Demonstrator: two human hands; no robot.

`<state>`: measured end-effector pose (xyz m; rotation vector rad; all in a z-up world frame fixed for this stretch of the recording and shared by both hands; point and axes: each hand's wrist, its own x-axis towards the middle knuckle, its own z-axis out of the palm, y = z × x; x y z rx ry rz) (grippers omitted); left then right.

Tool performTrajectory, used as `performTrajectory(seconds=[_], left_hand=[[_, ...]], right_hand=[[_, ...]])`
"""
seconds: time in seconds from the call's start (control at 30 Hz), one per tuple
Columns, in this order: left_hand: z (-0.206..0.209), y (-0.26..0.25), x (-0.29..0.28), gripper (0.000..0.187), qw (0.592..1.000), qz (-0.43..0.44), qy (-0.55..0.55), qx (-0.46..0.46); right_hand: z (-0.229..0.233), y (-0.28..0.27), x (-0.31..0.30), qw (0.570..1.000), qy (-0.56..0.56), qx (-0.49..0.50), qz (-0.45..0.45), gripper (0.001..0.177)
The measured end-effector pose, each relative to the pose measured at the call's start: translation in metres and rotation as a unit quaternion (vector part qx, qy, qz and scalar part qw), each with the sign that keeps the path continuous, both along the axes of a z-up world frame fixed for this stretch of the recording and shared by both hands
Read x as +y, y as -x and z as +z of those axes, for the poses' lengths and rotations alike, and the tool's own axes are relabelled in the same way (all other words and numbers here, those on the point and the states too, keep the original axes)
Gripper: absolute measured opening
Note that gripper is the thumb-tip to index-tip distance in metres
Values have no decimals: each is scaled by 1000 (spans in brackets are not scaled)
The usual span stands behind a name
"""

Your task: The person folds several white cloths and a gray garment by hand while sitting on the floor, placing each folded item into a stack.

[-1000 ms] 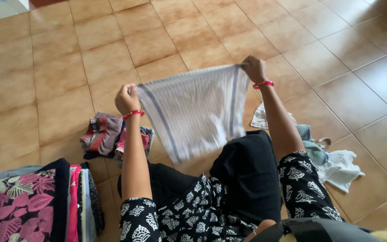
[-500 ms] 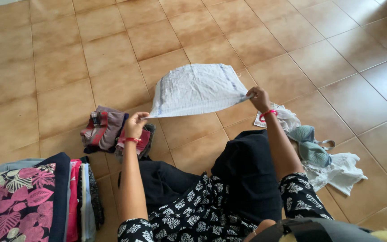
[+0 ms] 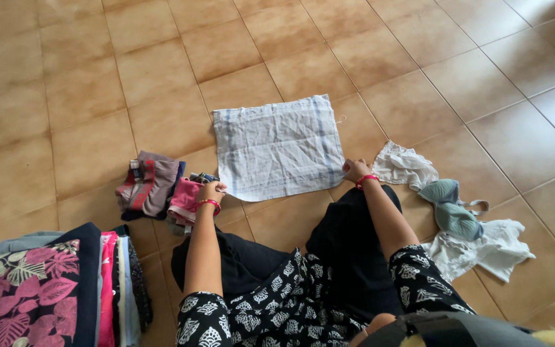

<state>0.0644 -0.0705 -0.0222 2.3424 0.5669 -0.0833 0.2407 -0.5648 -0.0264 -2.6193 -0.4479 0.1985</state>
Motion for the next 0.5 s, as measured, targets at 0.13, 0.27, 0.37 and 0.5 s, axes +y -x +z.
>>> performTrajectory(seconds=[0.13,0.27,0.37,0.5], left_hand=[[-1,3,-9,20,998,6,-56,9],[2,13,-13,21,996,-4,-76,40],[6,17,-14,22,994,-5,-92,54],[9,20,-17,24,996,-38,-46,73]], right_hand=[[-4,11,1,997,79,-3,-5,42],[-14,14,6,983,179,-21,37,25],[-12,13,3,982,187,-13,6,17],[19,20,-12,983,171,42,-52,21]])
